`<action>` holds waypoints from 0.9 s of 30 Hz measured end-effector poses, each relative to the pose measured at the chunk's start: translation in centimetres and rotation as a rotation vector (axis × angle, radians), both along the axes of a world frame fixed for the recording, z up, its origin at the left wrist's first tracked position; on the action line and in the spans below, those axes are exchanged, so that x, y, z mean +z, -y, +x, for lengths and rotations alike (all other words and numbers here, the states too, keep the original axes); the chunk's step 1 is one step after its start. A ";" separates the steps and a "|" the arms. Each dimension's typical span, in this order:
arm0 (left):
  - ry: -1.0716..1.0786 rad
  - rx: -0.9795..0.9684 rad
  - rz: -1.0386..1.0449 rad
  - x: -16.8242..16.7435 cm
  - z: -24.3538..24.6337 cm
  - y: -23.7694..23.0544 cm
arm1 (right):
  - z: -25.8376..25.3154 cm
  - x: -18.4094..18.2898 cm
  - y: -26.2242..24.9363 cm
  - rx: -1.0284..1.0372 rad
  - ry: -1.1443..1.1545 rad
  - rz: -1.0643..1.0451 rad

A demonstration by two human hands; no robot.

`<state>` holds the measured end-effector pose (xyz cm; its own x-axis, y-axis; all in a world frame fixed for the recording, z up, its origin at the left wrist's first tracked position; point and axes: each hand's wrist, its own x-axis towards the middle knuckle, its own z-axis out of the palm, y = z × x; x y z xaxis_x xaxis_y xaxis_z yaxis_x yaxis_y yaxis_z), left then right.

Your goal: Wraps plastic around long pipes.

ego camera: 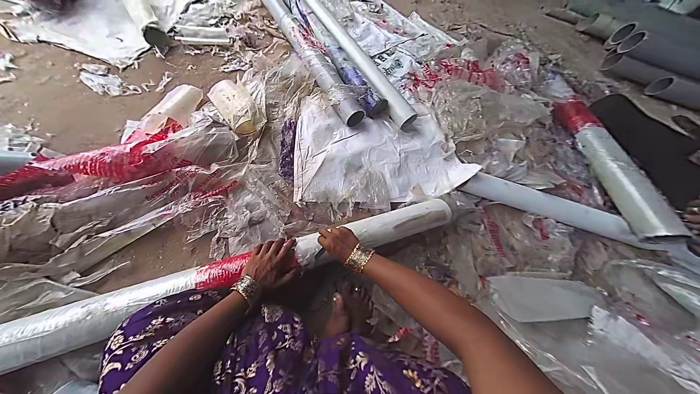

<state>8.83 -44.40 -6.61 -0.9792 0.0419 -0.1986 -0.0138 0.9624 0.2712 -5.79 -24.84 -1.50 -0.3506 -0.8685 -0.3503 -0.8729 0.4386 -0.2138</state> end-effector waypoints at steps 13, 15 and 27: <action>0.128 0.025 0.014 1.3 0.3 -0.1 | -7.2 11.3 2.5 -0.542 0.012 0.090; 0.119 0.055 0.048 1.3 0.5 0.4 | -5.6 9.2 1.0 -0.544 -0.015 0.224; 0.123 0.049 0.060 0.4 0.2 0.5 | -1.8 1.4 -5.3 -0.801 -0.027 0.215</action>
